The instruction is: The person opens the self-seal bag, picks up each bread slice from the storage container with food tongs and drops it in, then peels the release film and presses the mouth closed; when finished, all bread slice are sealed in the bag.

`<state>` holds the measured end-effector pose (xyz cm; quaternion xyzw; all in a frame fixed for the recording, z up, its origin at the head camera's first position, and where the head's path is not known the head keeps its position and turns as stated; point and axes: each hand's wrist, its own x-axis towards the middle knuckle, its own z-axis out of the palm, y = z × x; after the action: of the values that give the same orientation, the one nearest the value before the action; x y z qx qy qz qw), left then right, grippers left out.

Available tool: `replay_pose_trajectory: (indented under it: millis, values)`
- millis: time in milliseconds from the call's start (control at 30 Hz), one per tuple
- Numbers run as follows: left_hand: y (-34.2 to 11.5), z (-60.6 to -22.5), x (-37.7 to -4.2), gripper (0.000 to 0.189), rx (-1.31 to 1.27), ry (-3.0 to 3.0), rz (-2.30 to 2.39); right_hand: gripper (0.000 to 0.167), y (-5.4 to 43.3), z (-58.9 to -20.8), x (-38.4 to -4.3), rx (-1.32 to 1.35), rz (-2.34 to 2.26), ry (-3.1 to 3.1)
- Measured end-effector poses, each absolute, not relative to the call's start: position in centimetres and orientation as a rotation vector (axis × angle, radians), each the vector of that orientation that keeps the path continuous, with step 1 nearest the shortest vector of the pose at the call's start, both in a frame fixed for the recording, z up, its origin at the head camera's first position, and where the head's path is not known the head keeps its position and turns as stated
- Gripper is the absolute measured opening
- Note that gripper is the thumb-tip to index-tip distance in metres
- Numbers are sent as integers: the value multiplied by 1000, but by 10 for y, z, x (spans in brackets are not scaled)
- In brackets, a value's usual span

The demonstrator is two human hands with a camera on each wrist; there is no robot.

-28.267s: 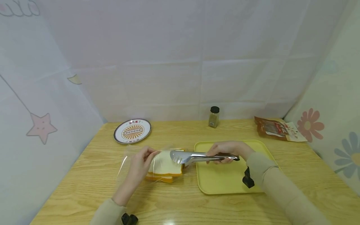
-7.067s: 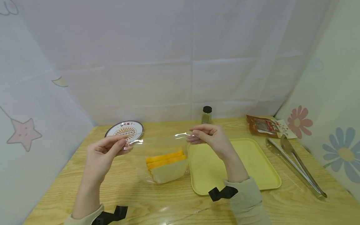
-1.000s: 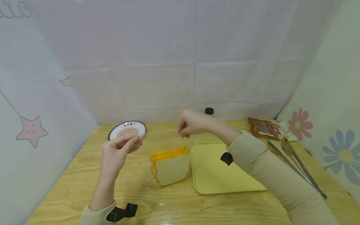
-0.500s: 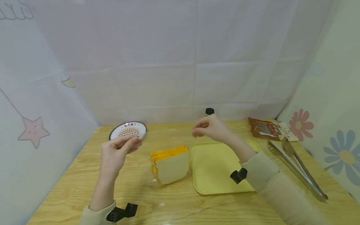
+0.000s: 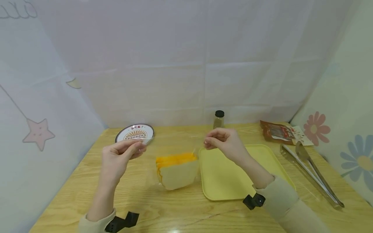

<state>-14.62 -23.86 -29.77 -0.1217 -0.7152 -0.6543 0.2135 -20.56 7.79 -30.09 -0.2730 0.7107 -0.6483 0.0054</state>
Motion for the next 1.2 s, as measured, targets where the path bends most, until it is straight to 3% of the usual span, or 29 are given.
replay_pose_trajectory:
  millis: [233,400,567,833,1200]
  values:
    - [-244,-287,-127,11,-364,-2061,-1886,23,85,-300,-185,-783,-2013,2170]
    - [-251,-292,-130,10,-304,-2169,-1929,27,78,-304,-190,-672,-1982,2151]
    - [-258,-307,-154,7,-222,-2246,-1968,23,67,-318,-212,-619,-1936,2190]
    - [-266,-326,-199,34,-134,-2366,-1940,18,51,-327,-247,-587,-1856,2288]
    - [-275,-355,-246,36,-38,-2565,-1921,24,32,-361,-290,-372,-1713,2334]
